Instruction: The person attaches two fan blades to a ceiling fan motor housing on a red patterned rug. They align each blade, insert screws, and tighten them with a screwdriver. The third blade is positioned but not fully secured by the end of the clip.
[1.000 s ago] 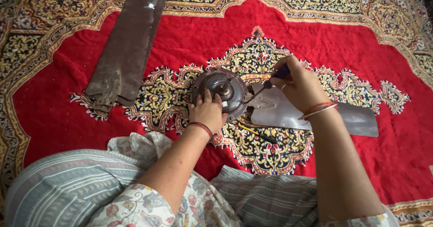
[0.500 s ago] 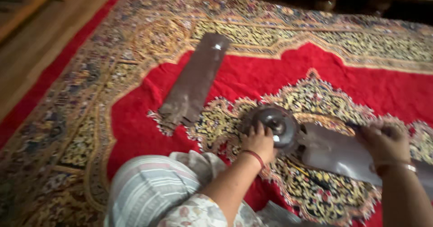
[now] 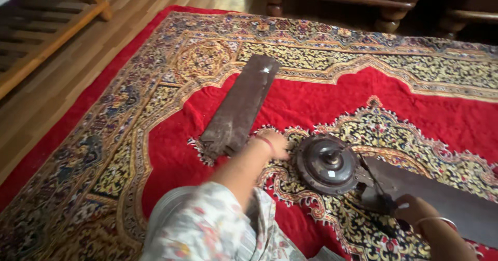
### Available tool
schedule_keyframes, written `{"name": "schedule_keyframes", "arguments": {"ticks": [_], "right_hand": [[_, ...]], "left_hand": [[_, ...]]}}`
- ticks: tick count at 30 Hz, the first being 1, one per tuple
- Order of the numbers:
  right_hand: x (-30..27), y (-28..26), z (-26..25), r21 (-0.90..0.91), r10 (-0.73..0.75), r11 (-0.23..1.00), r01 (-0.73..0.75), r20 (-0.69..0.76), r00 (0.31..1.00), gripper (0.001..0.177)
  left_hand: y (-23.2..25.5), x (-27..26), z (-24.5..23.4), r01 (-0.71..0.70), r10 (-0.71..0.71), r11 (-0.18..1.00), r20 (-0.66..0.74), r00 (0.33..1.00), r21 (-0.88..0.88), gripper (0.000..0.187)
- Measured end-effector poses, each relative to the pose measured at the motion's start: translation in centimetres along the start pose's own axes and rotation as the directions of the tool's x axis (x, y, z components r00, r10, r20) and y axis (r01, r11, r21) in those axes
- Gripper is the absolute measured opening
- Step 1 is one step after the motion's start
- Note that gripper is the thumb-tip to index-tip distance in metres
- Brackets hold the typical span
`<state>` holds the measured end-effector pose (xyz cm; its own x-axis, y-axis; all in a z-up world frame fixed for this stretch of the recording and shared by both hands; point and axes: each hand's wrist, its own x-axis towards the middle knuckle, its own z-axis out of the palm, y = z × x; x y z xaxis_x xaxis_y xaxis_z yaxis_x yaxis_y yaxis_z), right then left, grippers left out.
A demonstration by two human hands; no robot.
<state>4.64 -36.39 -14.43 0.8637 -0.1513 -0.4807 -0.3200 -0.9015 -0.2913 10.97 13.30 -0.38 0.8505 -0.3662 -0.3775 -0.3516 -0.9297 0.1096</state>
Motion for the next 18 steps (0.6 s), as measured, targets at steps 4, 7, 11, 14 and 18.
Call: {"name": "schedule_keyframes", "arguments": {"ticks": [4, 7, 11, 14, 18], "right_hand": [[0.1, 1.3, 0.3, 0.012, 0.041, 0.999, -0.042, 0.036, 0.998, 0.048], [0.8, 1.2, 1.1, -0.101, -0.023, 0.995, 0.025, 0.025, 0.999, 0.047], [1.1, 1.1, 0.9, -0.178, -0.056, 0.982, 0.064, 0.048, 0.997, 0.05], [0.8, -0.1, 0.7, -0.093, 0.093, 0.992, -0.08, 0.147, 0.985, 0.049], [-0.2, -1.4, 0.2, -0.139, 0.058, 0.99, -0.036, 0.155, 0.986, 0.053]], "left_hand": [[-10.7, -0.2, -1.6, 0.209, -0.208, 0.976, 0.016, 0.978, -0.056, 0.059], [-17.6, -0.6, -1.3, 0.282, -0.28, 0.958, 0.037, 0.959, -0.049, 0.066], [-24.0, -0.2, 1.1, 0.462, -0.441, 0.86, 0.14, 0.886, -0.216, 0.079], [-27.2, 1.1, 3.1, 0.548, -0.518, 0.769, 0.18, 0.836, -0.33, 0.081], [-29.2, 2.5, 5.6, 0.589, -0.594, 0.683, 0.141, 0.792, -0.432, 0.082]]}}
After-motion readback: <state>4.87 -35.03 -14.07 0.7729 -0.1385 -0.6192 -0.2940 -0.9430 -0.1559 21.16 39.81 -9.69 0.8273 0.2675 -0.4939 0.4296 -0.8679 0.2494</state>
